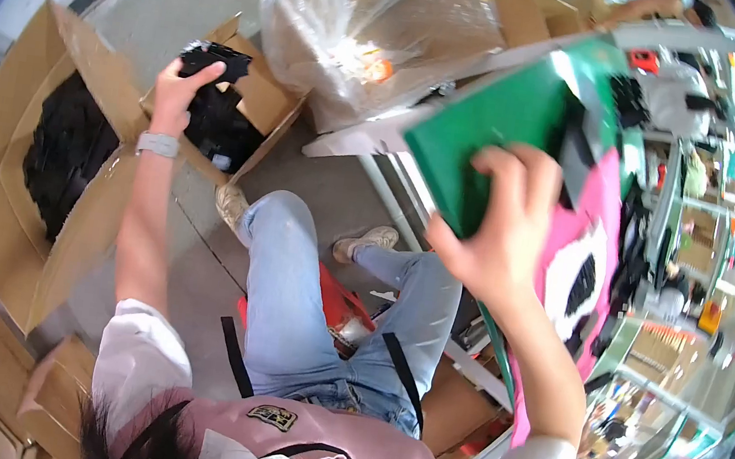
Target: Assembling small plastic components using an electric screwdriver at a factory workbench.
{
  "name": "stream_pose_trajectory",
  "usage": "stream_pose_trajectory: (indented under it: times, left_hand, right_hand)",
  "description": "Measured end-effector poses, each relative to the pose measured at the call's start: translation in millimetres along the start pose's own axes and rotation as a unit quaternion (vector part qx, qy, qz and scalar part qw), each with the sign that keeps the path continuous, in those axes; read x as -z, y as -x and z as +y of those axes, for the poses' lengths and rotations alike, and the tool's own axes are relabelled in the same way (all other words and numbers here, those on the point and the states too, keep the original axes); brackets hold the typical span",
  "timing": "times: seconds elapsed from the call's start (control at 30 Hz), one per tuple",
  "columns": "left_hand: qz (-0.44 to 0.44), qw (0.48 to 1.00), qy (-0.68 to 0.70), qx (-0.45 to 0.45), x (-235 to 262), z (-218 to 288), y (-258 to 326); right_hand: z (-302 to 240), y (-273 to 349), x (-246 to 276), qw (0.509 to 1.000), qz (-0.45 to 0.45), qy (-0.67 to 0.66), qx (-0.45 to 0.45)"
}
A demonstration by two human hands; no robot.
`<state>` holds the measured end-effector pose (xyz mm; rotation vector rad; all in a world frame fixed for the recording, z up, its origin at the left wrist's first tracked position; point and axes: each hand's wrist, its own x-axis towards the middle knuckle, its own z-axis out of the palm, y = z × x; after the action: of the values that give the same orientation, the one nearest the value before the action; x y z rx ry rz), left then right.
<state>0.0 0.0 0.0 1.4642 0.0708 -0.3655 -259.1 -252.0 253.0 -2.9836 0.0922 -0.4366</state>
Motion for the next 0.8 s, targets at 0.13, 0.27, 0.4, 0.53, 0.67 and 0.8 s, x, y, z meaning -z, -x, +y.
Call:
stream_pose_trajectory:
  times: [0.13, 0.27, 0.4, 0.53, 0.67, 0.8]
  left_hand:
    - [-0.047, 0.998, -0.011, -0.044, -28, 104, 50]
    - [-0.150, 0.980, 0.017, -0.130, -79, 226, 105]
    - [-0.279, 0.935, 0.036, -0.216, -190, 309, 208]
    - [-0.408, 0.854, -0.027, -0.321, -318, 319, 307]
    - [-0.442, 0.849, -0.107, -0.267, -442, 256, 392]
    - [-0.462, 0.835, -0.157, -0.255, -521, 179, 404]
  right_hand:
    - [-6, 35, 14, 0.998, 0.056, -0.025, -0.008]
    - [3, 51, 27, 0.989, 0.139, -0.037, 0.026]
    - [-4, 95, 63, 0.975, 0.212, -0.035, 0.062]
    - [1, 186, 126, 0.968, 0.214, -0.079, 0.106]
    - [50, 293, 147, 0.977, 0.205, -0.043, 0.032]
    - [93, 379, 159, 0.978, 0.204, 0.016, -0.032]
